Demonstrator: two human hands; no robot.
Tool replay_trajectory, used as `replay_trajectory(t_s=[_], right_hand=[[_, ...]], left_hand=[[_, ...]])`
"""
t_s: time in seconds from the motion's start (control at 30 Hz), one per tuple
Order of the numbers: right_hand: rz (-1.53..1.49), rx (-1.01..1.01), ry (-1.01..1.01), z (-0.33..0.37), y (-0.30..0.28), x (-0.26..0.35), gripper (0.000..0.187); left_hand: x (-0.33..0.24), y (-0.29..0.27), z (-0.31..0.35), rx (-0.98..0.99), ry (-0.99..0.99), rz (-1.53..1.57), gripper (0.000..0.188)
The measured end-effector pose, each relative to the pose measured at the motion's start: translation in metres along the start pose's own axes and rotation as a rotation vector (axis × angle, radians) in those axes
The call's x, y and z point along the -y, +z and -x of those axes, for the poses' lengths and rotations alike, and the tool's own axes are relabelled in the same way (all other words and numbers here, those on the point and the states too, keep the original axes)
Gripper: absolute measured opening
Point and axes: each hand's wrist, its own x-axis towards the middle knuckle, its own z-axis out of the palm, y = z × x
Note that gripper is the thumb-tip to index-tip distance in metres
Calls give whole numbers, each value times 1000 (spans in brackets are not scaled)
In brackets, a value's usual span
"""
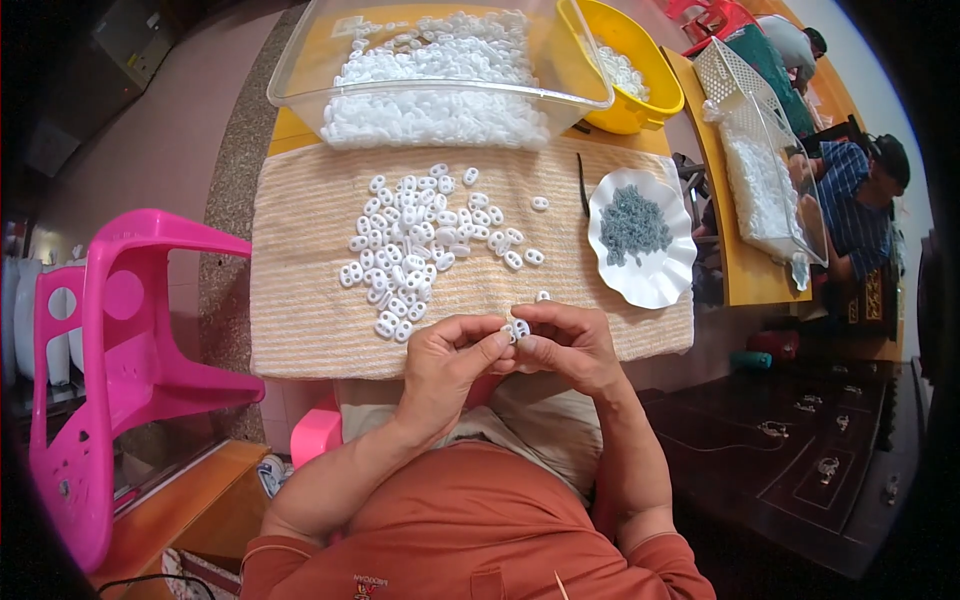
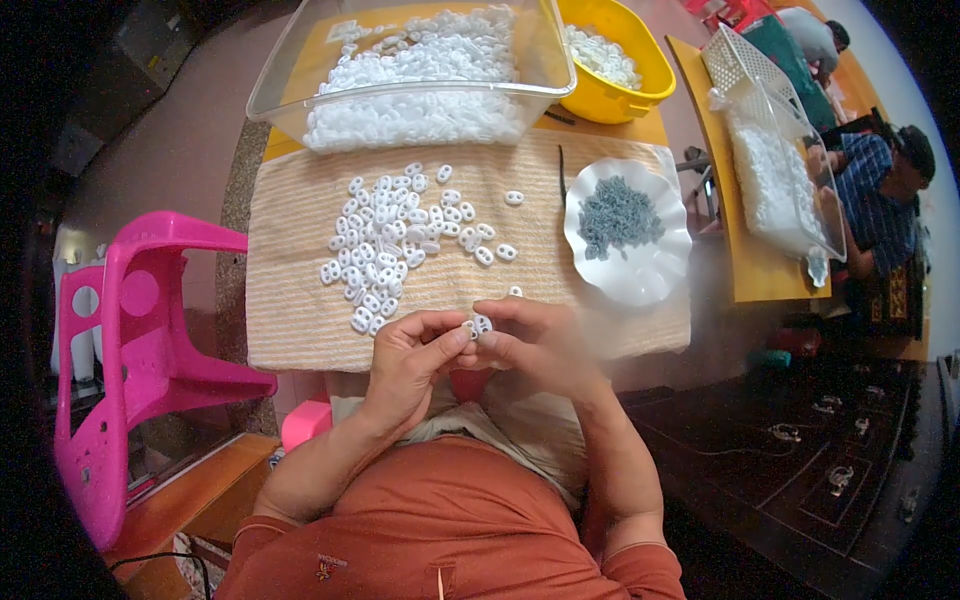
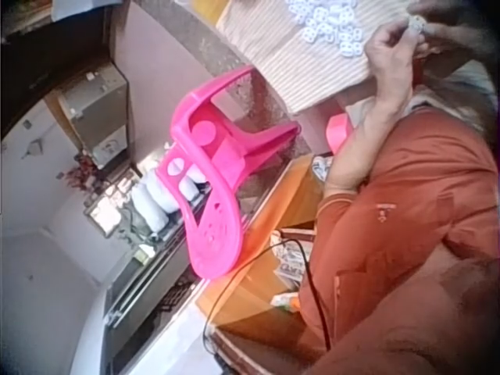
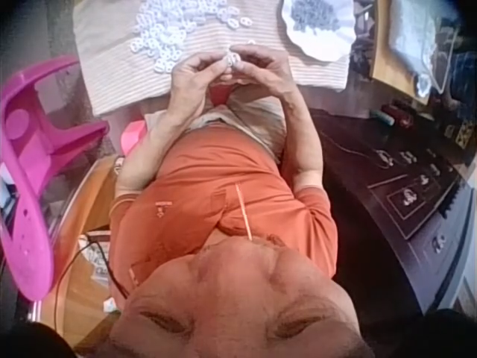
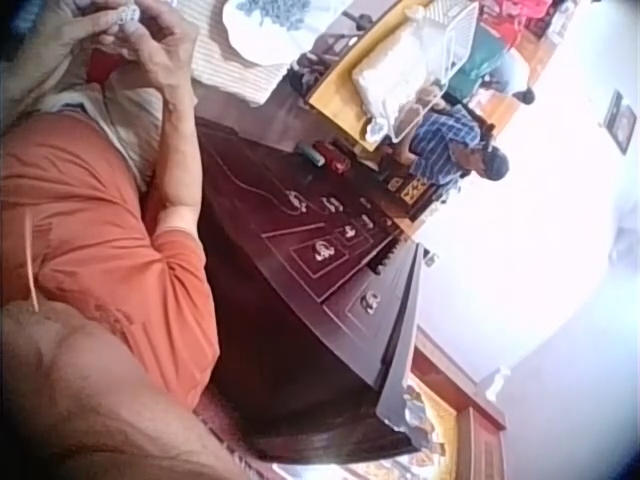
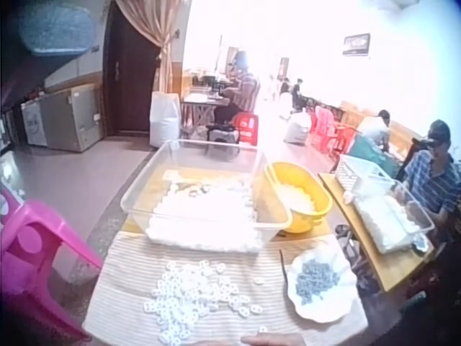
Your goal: Assembling small white plastic components by inserting tiny metal parts into them manually.
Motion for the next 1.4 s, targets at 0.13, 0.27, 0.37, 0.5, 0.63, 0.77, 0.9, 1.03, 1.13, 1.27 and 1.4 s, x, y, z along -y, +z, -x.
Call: replay_trajectory(t_s=[0.13, 0.27, 0.37, 0.5, 0.63, 0.77, 0.9, 1.03, 1.13, 1.27, 1.4], right_hand=[[-31, 3, 15, 1, 0, 1, 35], [-60, 11, 19, 2, 1, 2, 35], [-63, 14, 14, 2, 0, 0, 35], [-127, 26, 31, 3, 0, 0, 35], [-62, 41, -5, 3, -3, -4, 34], [41, 54, -49, 3, -4, -2, 33], [7, 60, -49, 4, -3, -2, 32], [-68, 71, -55, 6, -1, -3, 34], [-89, 64, -46, 7, 1, -3, 35], [6, 31, -79, 7, 4, -1, 33], [67, 26, -167, 8, 7, 3, 30]], left_hand=[[-1, 1, 1, -9, -10, 0, 17], [-1, 1, 1, -5, -14, 7, 17], [-1, 1, 1, 2, -17, 13, 16], [-1, 0, 1, 11, -25, 7, 16], [-1, -1, 1, 19, -48, 2, 17], [-2, 0, 1, 27, -46, 1, 16], [-2, 0, 2, 43, -59, 19, 16], [-2, -3, 1, 69, -82, 68, 15], [-4, -3, 1, 82, -122, 108, 15], [-3, -4, 0, 77, -129, 150, 14], [-3, -4, 0, 147, -119, 198, 15]])
